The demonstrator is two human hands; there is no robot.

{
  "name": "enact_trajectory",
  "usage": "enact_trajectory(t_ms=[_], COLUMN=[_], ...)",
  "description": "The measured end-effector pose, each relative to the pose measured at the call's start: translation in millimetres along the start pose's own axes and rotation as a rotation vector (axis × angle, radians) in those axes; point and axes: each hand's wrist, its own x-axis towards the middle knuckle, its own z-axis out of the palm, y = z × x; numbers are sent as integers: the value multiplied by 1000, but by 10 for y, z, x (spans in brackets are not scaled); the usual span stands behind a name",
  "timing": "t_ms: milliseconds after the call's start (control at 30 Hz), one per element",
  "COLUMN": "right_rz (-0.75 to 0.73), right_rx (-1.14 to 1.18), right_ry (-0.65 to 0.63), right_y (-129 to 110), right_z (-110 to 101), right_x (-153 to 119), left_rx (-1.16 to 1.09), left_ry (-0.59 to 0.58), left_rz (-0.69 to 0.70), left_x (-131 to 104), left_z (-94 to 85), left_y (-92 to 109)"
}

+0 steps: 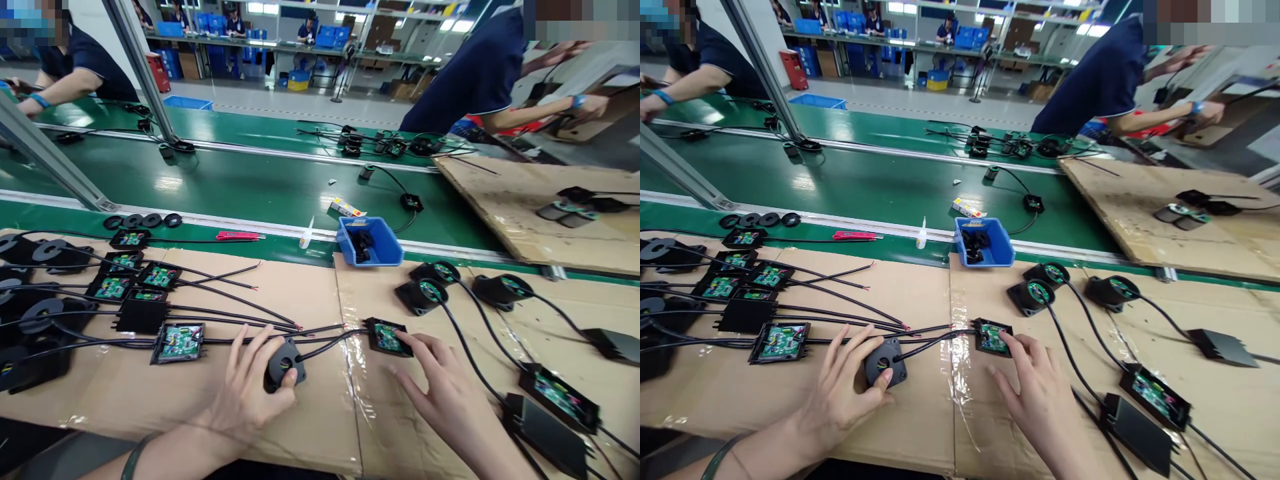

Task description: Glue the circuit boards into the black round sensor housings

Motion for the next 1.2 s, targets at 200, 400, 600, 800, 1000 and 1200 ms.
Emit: enact_trajectory(t_ms=[200,400,600,800,1000,1200], right_rz=[112,170,217,198,175,256], right_rx=[-13,90,35,-9,-62,-136], right_ry=[10,3,71,131,115,118], right_y=[245,321,223,155,63,353], right_z=[264,345,333,407,431,128], right_x=[-193,-93,159,449,548,722], left_rx=[-133,-293,-355,-311,-315,-333], left_ry=[-8,-156,-278,-293,-288,-306], left_rz=[-9,-40,-60,-67,-67,-83], left_x=[-75,17,533,978,1005,985], left_z=[52,18,98,408,586,606], left_y=[-72,-178,-657,-1195,-1376,-1482])
